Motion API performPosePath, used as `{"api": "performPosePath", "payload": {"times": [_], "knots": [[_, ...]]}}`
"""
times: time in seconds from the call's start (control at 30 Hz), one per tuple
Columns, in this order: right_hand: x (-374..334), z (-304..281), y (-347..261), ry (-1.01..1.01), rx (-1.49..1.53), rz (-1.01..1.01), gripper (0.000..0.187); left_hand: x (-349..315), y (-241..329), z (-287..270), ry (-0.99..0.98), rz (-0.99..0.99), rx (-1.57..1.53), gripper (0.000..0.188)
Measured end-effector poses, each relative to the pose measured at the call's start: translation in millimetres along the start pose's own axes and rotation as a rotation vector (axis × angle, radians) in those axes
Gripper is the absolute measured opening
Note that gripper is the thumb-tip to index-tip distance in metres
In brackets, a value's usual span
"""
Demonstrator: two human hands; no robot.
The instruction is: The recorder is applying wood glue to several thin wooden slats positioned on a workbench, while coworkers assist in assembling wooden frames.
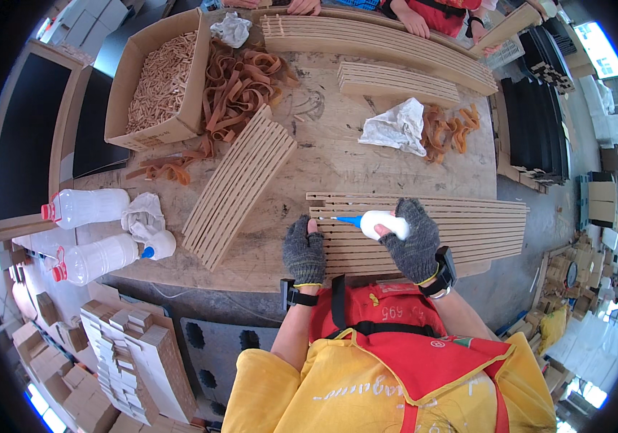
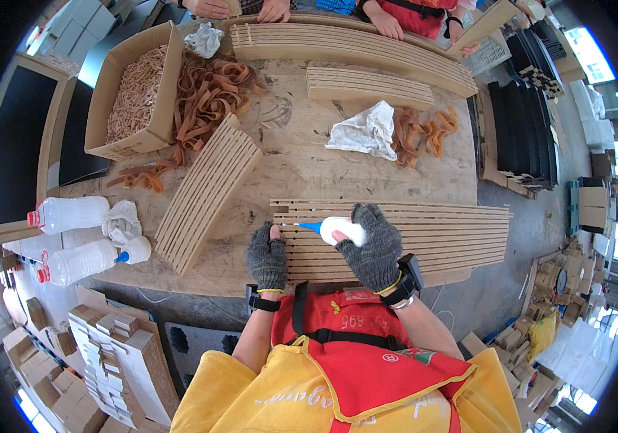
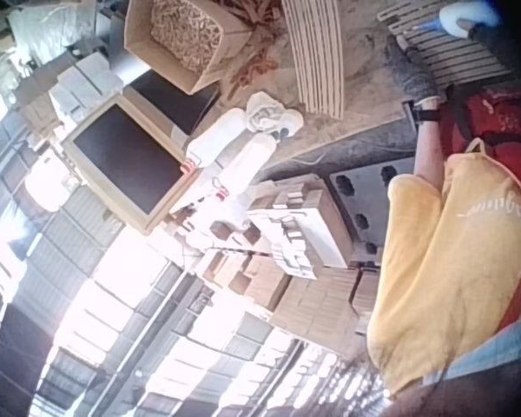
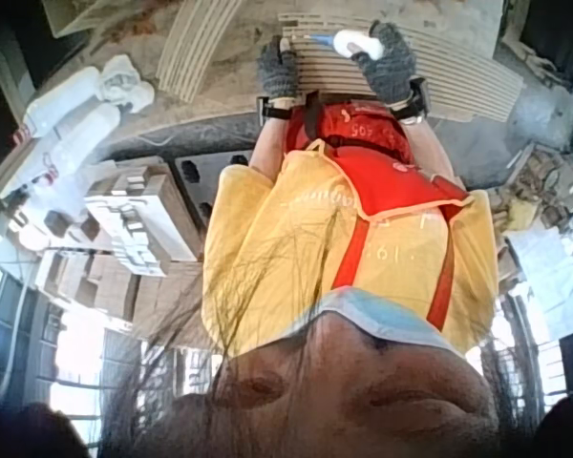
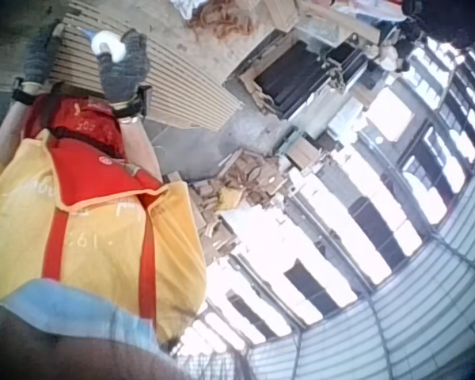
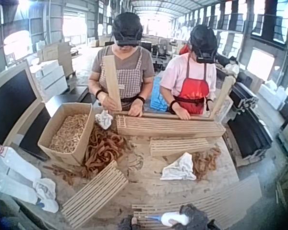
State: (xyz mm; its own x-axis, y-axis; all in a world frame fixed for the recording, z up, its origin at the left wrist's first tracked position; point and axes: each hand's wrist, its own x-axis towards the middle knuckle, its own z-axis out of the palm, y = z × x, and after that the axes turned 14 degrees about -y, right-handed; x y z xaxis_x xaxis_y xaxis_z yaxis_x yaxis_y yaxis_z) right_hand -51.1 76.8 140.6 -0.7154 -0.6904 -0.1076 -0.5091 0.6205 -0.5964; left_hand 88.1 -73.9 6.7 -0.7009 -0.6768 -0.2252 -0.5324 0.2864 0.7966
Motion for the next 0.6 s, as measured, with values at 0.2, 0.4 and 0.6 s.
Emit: {"api": "performPosePath", "payload": {"times": [0.2,0.4,0.6], "knots": [[-1.5,-4.1,3.7,0.035,-0.028,-0.007,0.047,0.8,5.4,-3.1,-0.032,0.002,-0.041,0.034],[0.2,-12.6,7.8,0.03,0.013,0.07,0.049,-1.3,14.8,-5.3,-0.043,-0.007,-0.047,0.036],[-0.7,-9.2,6.5,0.098,0.059,0.074,0.049,-0.5,16.3,-8.0,-0.108,-0.043,-0.032,0.038]]}}
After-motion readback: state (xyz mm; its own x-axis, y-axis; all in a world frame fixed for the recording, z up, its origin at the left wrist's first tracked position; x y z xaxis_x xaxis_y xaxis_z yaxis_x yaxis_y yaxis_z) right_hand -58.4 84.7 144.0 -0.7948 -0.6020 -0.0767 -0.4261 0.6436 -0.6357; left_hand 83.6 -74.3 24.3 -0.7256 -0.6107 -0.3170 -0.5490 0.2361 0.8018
